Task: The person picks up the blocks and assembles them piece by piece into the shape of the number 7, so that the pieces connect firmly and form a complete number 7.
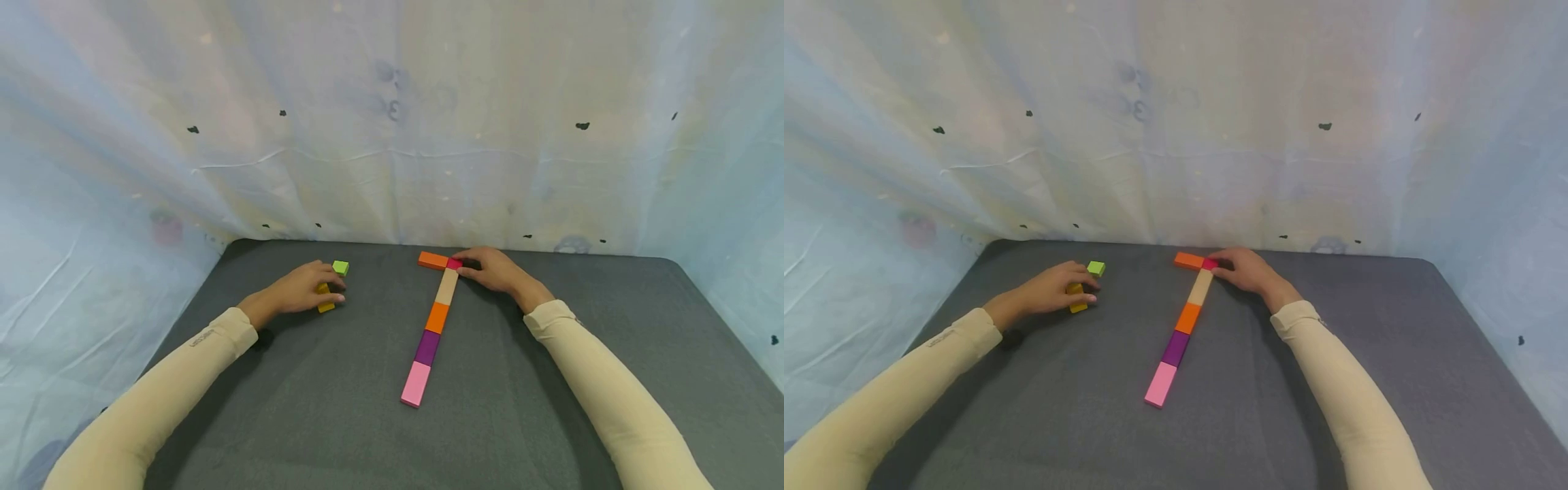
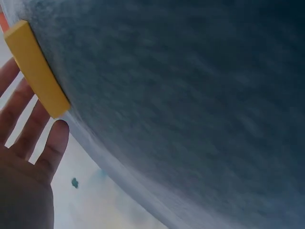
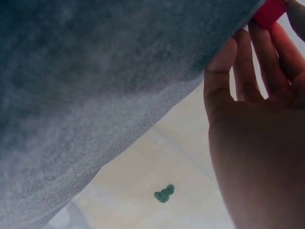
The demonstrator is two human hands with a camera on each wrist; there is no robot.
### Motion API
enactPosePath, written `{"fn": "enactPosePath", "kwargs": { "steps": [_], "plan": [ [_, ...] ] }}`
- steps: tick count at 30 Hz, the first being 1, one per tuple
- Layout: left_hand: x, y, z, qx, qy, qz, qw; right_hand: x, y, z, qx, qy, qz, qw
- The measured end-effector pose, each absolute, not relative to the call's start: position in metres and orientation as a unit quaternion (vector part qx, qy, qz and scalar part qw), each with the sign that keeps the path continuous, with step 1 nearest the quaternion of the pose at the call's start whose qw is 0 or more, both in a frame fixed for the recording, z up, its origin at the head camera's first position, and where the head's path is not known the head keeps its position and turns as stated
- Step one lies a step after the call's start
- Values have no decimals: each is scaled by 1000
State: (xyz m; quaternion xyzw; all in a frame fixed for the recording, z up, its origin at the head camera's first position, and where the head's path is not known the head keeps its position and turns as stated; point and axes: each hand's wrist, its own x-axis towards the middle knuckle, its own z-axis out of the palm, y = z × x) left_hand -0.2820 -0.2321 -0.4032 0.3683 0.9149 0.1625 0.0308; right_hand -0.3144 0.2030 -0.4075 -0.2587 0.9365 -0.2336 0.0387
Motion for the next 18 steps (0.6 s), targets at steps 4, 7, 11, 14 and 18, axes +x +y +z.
{"fn": "enactPosePath", "kwargs": {
  "steps": [4,7,11,14,18],
  "plan": [
    [-278,-243,-405,362,917,157,58,-315,204,-410,-260,936,-235,40],
    [-276,-248,-406,360,914,165,86,-315,205,-410,-256,937,-234,41],
    [-277,-253,-408,367,907,185,93,-315,206,-411,-251,939,-231,41],
    [-277,-255,-411,368,904,200,83,-315,205,-411,-249,940,-229,42],
    [-276,-257,-415,363,907,204,59,-316,204,-409,-249,940,-231,42]
  ]
}}
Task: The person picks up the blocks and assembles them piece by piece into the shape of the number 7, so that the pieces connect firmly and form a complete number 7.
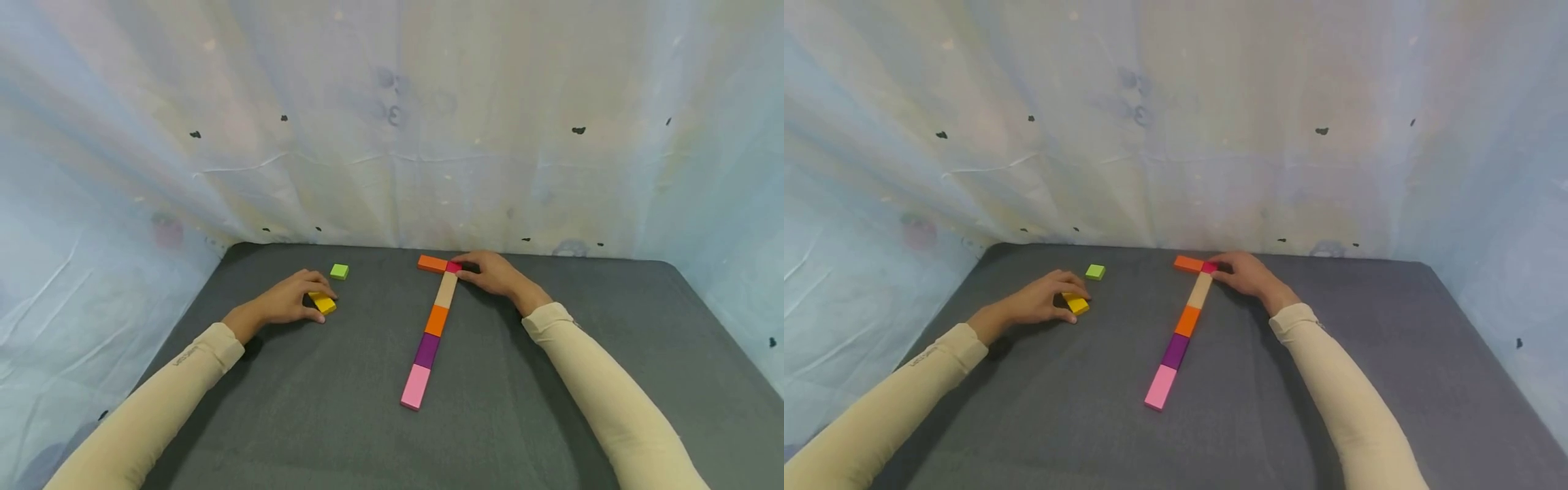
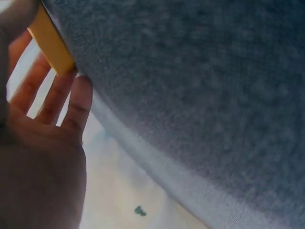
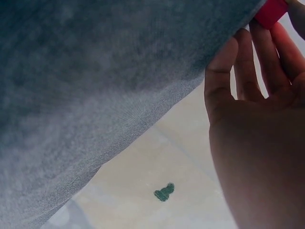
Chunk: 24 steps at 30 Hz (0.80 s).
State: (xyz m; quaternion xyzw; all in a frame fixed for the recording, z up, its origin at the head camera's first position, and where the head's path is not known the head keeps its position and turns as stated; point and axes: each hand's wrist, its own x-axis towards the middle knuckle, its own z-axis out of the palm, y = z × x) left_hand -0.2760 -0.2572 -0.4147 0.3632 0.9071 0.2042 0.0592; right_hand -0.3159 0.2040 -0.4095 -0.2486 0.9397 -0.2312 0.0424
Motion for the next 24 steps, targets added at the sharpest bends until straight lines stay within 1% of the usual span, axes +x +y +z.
{"fn": "enactPosePath", "kwargs": {
  "steps": [4,7,24],
  "plan": [
    [-275,-259,-418,362,912,188,27,-317,201,-407,-255,937,-235,41],
    [-274,-259,-418,362,913,189,17,-318,200,-406,-253,938,-232,42],
    [-272,-257,-415,350,917,190,14,-317,198,-406,-263,939,-220,33]
  ]
}}
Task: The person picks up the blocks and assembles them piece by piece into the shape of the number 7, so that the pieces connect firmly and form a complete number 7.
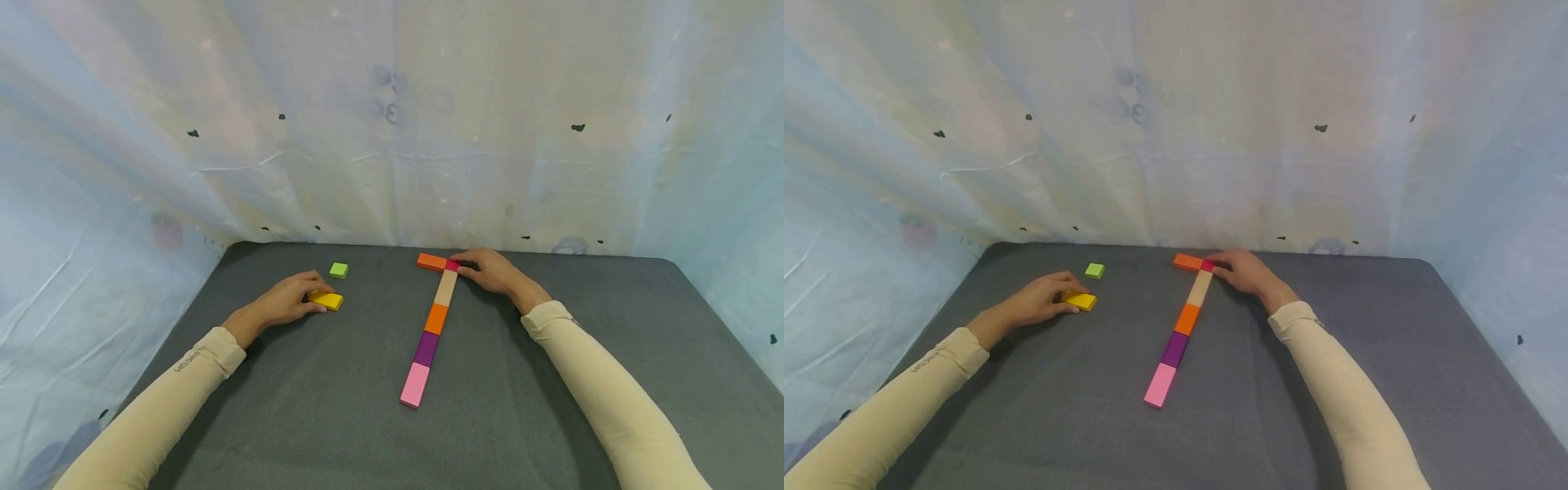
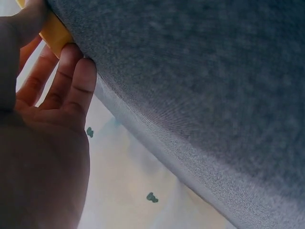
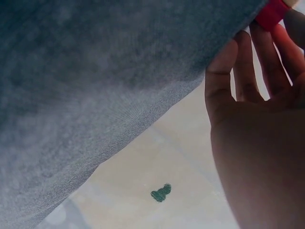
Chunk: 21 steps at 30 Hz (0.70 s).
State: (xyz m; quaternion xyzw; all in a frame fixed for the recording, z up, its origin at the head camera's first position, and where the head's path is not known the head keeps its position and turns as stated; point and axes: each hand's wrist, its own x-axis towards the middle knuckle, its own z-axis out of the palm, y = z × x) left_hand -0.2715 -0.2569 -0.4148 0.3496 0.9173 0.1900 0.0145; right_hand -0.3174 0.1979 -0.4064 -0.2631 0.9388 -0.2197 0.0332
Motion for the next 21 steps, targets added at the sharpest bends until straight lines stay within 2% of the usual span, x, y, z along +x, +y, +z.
{"fn": "enactPosePath", "kwargs": {
  "steps": [8,21],
  "plan": [
    [-271,-256,-412,340,921,189,26,-318,198,-407,-257,940,-222,31],
    [-270,-260,-414,338,923,181,16,-317,197,-406,-257,938,-229,35]
  ]
}}
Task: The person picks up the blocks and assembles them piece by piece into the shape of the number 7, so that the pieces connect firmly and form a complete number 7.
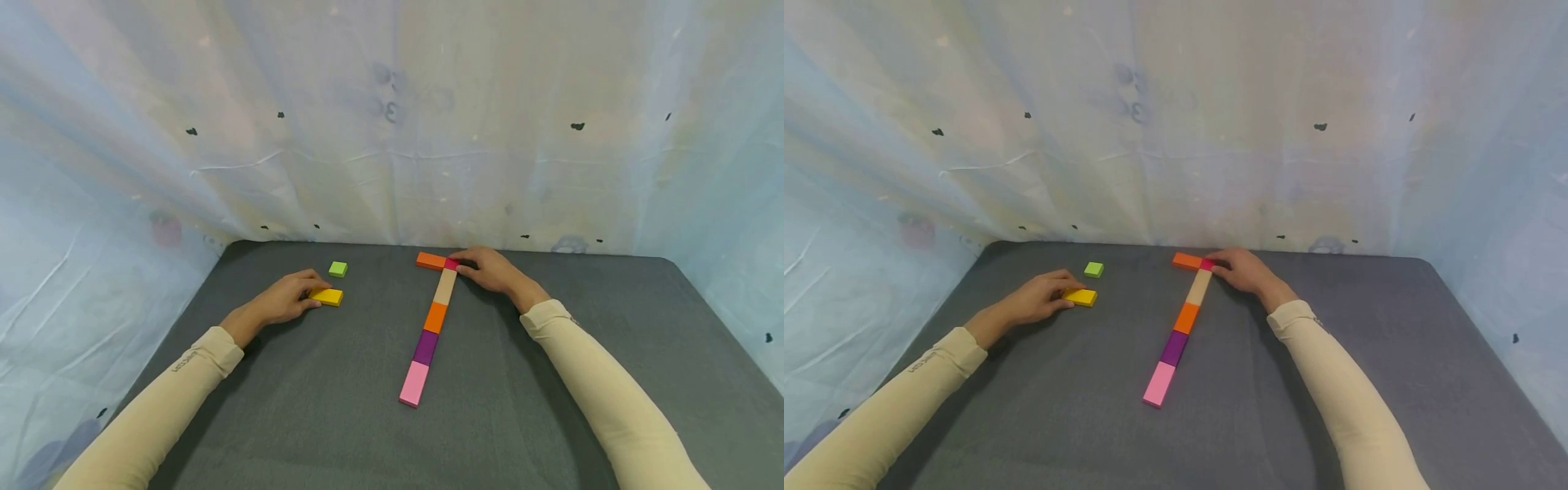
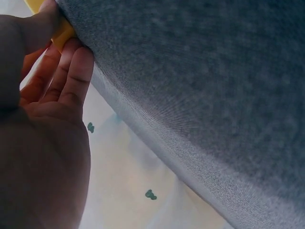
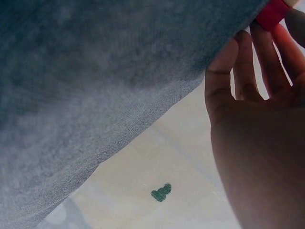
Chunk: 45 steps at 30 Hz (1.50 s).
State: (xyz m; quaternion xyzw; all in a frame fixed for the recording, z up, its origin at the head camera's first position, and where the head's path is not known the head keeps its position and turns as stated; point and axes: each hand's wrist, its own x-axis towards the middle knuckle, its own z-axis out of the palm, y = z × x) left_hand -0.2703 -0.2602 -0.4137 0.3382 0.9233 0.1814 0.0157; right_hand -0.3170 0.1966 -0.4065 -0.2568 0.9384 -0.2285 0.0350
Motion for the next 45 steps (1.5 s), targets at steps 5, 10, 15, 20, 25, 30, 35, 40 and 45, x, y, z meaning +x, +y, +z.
{"fn": "enactPosePath", "kwargs": {
  "steps": [5,10,15,20,25,30,35,40,45],
  "plan": [
    [-270,-259,-412,340,921,188,15,-318,197,-407,-258,938,-228,34],
    [-269,-259,-412,341,920,192,14,-318,197,-407,-256,939,-229,35],
    [-270,-259,-412,340,919,199,13,-316,197,-405,-254,939,-231,36],
    [-270,-259,-410,337,918,209,-3,-316,196,-405,-259,938,-227,33],
    [-270,-263,-411,336,918,210,-33,-318,195,-406,-260,937,-230,35],
    [-269,-263,-411,338,915,215,-56,-318,194,-406,-261,937,-231,36],
    [-270,-261,-411,339,914,212,-64,-317,194,-406,-258,937,-232,40],
    [-272,-259,-411,343,914,208,-64,-316,195,-406,-255,938,-231,41],
    [-274,-257,-411,343,916,197,-61,-315,195,-405,-253,939,-232,39]
  ]
}}
